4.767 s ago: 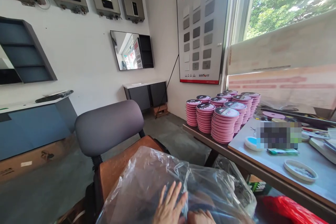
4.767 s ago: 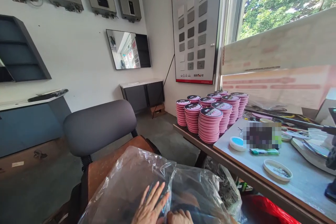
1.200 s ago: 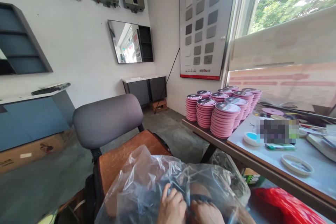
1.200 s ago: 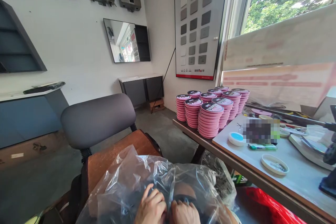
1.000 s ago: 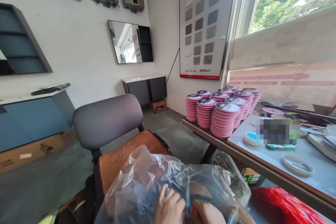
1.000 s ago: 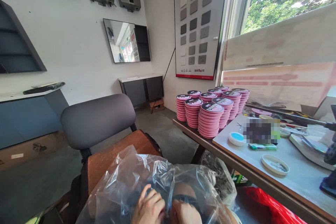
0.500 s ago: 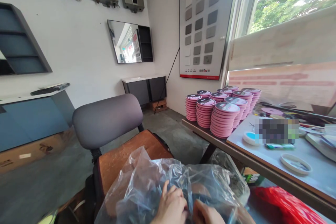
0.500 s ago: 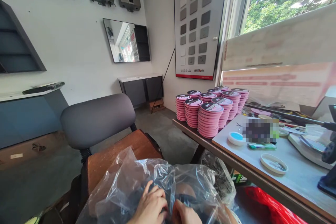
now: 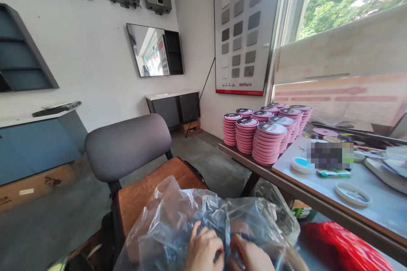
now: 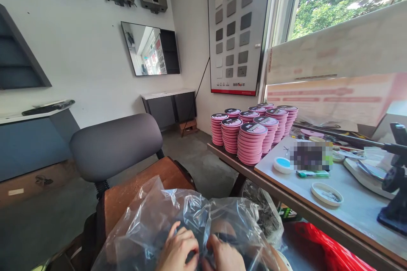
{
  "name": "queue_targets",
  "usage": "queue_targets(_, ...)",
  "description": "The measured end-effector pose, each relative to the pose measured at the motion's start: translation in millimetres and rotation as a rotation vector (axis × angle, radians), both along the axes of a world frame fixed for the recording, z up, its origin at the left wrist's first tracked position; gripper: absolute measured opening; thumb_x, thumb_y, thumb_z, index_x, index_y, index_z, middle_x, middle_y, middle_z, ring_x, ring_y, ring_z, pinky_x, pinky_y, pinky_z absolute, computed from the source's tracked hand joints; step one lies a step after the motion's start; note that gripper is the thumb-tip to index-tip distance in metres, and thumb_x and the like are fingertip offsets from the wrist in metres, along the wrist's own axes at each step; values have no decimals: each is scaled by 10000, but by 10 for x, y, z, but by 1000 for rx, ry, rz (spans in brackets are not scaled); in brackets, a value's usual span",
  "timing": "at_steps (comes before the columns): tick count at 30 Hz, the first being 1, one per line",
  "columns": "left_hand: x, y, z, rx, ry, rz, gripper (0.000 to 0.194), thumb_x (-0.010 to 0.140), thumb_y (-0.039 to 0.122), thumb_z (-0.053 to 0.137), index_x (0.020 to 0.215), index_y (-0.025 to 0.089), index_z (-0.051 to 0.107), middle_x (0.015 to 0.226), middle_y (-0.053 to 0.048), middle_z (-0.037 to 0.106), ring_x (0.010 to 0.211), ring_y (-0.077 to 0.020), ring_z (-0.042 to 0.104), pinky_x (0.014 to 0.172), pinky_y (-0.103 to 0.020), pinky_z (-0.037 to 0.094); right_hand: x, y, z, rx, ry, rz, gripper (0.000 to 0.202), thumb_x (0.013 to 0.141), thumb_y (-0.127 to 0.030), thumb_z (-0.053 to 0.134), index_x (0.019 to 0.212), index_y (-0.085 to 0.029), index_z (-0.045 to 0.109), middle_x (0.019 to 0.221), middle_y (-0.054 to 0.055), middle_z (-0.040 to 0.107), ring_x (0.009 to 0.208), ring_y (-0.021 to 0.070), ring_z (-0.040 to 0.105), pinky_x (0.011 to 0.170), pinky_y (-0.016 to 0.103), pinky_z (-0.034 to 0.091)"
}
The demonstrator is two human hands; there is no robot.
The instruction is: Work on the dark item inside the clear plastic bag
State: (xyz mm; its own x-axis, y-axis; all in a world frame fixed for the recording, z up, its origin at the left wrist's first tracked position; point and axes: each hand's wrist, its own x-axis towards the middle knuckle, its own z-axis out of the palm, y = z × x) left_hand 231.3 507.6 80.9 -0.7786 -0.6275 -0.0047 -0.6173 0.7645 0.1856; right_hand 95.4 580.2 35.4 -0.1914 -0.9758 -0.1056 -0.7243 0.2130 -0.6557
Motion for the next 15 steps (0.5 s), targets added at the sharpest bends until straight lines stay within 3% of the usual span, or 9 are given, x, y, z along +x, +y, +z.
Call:
queue_targets(4, -2, 16, -19, -25, 12, 36, 129, 656, 108, 521, 685, 197, 611, 771, -13, 647, 855, -179, 573, 1021, -493, 277, 25, -45, 18, 15, 52, -4, 229, 766, -88, 393, 802, -195, 592, 790, 73, 706, 725, 207, 654, 549, 242, 335)
queue_targets(9, 32, 28, -64, 44, 17, 147, 107, 684, 142, 518, 652, 196, 604, 747, -4, 651, 816, -168, 584, 1006, -492, 290, -16, -22, -183, -42, -79, -14, 174, 774, -96, 396, 737, -184, 541, 748, 67, 697, 670, 177, 631, 538, 215, 339)
queue_targets(11, 16, 27, -4, 73, 35, 154, 43, 670, 203, 569, 685, 204, 609, 776, -2, 648, 848, -182, 577, 1017, -506, 270, -19, -24, -249, -70, -102, 25, 182, 776, -96, 374, 741, -185, 528, 755, 70, 693, 660, 173, 625, 536, 213, 347)
queue_targets(15, -88, 15, 164, 68, -2, 74, 195, 639, 325, 650, 785, 196, 637, 914, -34, 638, 977, -222, 535, 1079, -506, 166, 4, -47, -269, -110, -92, 50, 187, 787, -111, 366, 783, -190, 535, 756, 52, 681, 642, 144, 606, 537, 197, 359)
